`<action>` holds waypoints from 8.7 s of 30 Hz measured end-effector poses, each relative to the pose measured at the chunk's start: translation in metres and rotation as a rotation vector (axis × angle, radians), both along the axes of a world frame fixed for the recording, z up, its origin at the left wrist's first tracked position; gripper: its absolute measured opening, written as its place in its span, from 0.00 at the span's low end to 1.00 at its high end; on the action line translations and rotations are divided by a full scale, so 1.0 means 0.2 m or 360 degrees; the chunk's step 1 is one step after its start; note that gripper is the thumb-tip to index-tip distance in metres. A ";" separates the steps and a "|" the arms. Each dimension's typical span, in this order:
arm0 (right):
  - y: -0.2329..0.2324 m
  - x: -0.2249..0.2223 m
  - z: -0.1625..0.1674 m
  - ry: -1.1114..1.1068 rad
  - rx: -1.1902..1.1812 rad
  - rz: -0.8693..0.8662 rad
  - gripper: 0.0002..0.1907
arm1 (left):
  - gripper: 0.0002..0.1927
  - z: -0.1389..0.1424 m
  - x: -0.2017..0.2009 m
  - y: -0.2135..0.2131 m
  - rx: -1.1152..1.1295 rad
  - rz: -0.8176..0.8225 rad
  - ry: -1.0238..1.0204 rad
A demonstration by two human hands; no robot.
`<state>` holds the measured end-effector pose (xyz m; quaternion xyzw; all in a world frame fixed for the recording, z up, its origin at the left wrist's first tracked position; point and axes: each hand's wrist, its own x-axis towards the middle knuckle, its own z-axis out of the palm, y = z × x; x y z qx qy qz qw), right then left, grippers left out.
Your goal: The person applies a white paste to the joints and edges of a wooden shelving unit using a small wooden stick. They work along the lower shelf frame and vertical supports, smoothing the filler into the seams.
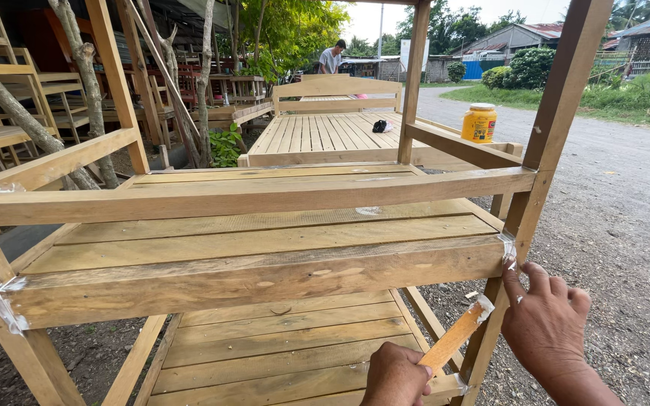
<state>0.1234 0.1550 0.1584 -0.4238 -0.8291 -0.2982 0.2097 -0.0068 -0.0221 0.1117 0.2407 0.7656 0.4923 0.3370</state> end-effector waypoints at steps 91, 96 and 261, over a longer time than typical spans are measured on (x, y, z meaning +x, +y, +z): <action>0.18 0.05 -0.28 0.1144 -0.1032 0.0450 0.22 | 0.12 0.02 0.03 -0.10 -0.0044 0.0025 0.0030; 0.21 0.01 -0.20 0.1376 -0.1173 0.0647 0.27 | 0.12 0.00 0.03 -0.09 -0.0022 0.0037 0.0039; 0.15 -0.06 -0.16 0.1330 -0.0841 0.0750 0.27 | 0.08 -0.20 0.03 -0.08 -0.0008 -0.0077 0.0257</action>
